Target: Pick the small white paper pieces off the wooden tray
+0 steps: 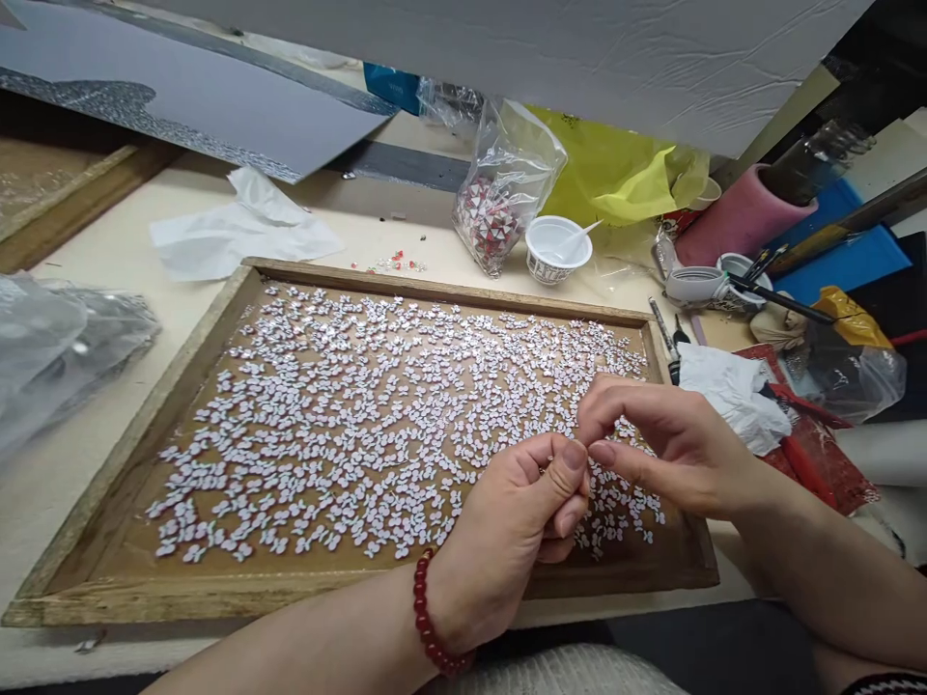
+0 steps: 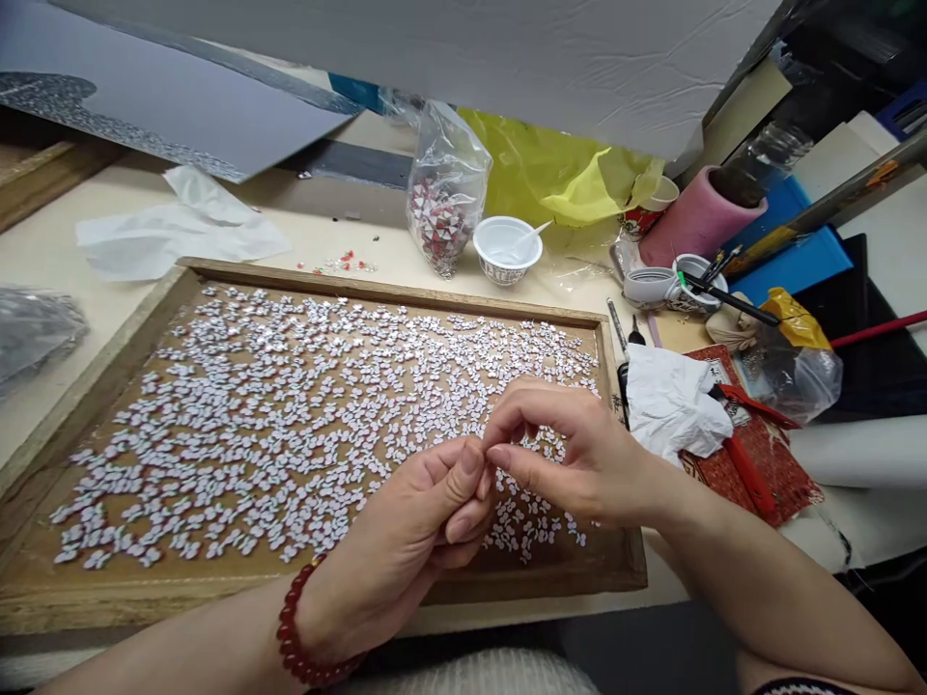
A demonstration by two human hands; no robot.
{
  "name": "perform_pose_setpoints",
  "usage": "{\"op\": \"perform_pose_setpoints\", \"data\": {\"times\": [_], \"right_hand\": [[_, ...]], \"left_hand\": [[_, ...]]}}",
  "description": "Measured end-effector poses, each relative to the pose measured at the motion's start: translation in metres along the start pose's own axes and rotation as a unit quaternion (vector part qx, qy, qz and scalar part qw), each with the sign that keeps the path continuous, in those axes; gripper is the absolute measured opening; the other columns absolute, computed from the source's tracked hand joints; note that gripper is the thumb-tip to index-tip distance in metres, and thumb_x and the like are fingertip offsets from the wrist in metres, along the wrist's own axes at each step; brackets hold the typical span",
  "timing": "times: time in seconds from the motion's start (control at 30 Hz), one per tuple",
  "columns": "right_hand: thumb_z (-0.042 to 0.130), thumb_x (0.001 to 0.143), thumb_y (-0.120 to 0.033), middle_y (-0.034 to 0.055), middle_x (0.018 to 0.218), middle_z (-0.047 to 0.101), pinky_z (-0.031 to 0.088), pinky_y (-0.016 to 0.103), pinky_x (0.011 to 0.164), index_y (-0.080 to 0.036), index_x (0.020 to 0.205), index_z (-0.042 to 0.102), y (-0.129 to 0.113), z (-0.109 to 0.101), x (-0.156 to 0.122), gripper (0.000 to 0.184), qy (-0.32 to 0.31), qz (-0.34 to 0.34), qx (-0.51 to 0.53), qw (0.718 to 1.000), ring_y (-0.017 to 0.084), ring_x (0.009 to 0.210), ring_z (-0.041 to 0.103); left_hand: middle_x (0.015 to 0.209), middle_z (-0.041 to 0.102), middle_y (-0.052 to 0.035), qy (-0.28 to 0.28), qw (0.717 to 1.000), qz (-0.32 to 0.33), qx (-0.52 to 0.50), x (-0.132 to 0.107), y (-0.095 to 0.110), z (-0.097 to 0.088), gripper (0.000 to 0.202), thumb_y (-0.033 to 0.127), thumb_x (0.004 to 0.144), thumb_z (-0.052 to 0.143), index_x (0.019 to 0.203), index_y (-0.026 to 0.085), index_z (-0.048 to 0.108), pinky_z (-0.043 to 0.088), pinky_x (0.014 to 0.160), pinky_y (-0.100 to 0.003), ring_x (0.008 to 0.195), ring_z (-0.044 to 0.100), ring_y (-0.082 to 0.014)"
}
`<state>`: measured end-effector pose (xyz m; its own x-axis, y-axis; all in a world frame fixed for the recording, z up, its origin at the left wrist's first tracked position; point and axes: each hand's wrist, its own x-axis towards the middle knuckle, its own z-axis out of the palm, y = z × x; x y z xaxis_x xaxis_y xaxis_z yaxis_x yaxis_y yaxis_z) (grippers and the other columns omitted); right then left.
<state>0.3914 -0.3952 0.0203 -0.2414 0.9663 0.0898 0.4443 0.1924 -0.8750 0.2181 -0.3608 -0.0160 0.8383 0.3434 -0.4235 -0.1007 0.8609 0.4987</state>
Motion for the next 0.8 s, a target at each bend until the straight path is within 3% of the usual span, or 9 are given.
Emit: {"op": "perform_pose_setpoints", "data": {"times": [0.27, 0.33, 0.43, 0.6, 0.8], "right_hand": [[0.058, 0.086, -0.018, 0.0011, 0.077, 0.059, 0.047, 0.027, 0.067, -0.018, 0.083, 0.057, 0.006, 0.000, 0.002, 0.004, 0.026, -0.006, -0.024, 0.999, 0.011, 0.073, 0.055], [0.058, 0.086, -0.017, 0.0012, 0.076, 0.059, 0.046, 0.028, 0.068, -0.019, 0.081, 0.056, 0.013, -0.005, 0.009, 0.006, 0.079, -0.009, -0.098, 0.992, 0.012, 0.073, 0.055], [0.056, 0.084, -0.014, 0.0032, 0.077, 0.061, 0.043, 0.033, 0.073, -0.020, 0.078, 0.055, 0.032, -0.010, 0.023, 0.008, 0.140, -0.025, -0.280, 0.949, 0.016, 0.077, 0.054], [0.050, 0.085, -0.013, 0.0054, 0.078, 0.061, 0.041, 0.035, 0.076, -0.019, 0.076, 0.055, 0.061, -0.009, 0.042, 0.011, 0.092, -0.039, -0.405, 0.909, 0.019, 0.080, 0.052], [0.051, 0.084, -0.013, 0.0062, 0.079, 0.062, 0.038, 0.034, 0.074, -0.019, 0.075, 0.055, 0.065, -0.007, 0.044, 0.012, 0.071, -0.015, -0.434, 0.898, 0.020, 0.081, 0.050]], "left_hand": [[0.053, 0.039, 0.0078, 0.010, 1.000, 0.022, -0.002, 0.002, -0.001, -0.001, 0.033, 0.046, 0.091, 0.053, 0.076, 0.016, 0.051, 0.014, 0.040, -0.016, 0.045, 0.017, -0.0048], [0.056, 0.042, 0.0066, 0.015, 0.999, 0.026, -0.018, 0.002, -0.001, 0.000, 0.030, 0.042, 0.094, 0.049, 0.080, 0.015, 0.053, 0.015, 0.041, -0.015, 0.047, 0.018, -0.0050], [0.061, 0.044, 0.0060, 0.014, 0.999, 0.004, -0.029, 0.001, 0.000, 0.001, 0.019, 0.030, 0.095, 0.048, 0.087, 0.014, 0.055, 0.015, 0.042, -0.015, 0.048, 0.019, -0.0045], [0.065, 0.048, 0.0050, -0.004, 1.000, -0.009, -0.025, -0.001, 0.002, 0.003, 0.008, 0.023, 0.094, 0.052, 0.094, 0.015, 0.053, 0.016, 0.043, -0.015, 0.049, 0.020, -0.0041], [0.063, 0.054, 0.0040, -0.007, 0.999, -0.026, -0.022, -0.002, 0.003, 0.004, 0.015, 0.028, 0.093, 0.055, 0.087, 0.016, 0.048, 0.015, 0.042, -0.016, 0.045, 0.020, -0.0032]]}}
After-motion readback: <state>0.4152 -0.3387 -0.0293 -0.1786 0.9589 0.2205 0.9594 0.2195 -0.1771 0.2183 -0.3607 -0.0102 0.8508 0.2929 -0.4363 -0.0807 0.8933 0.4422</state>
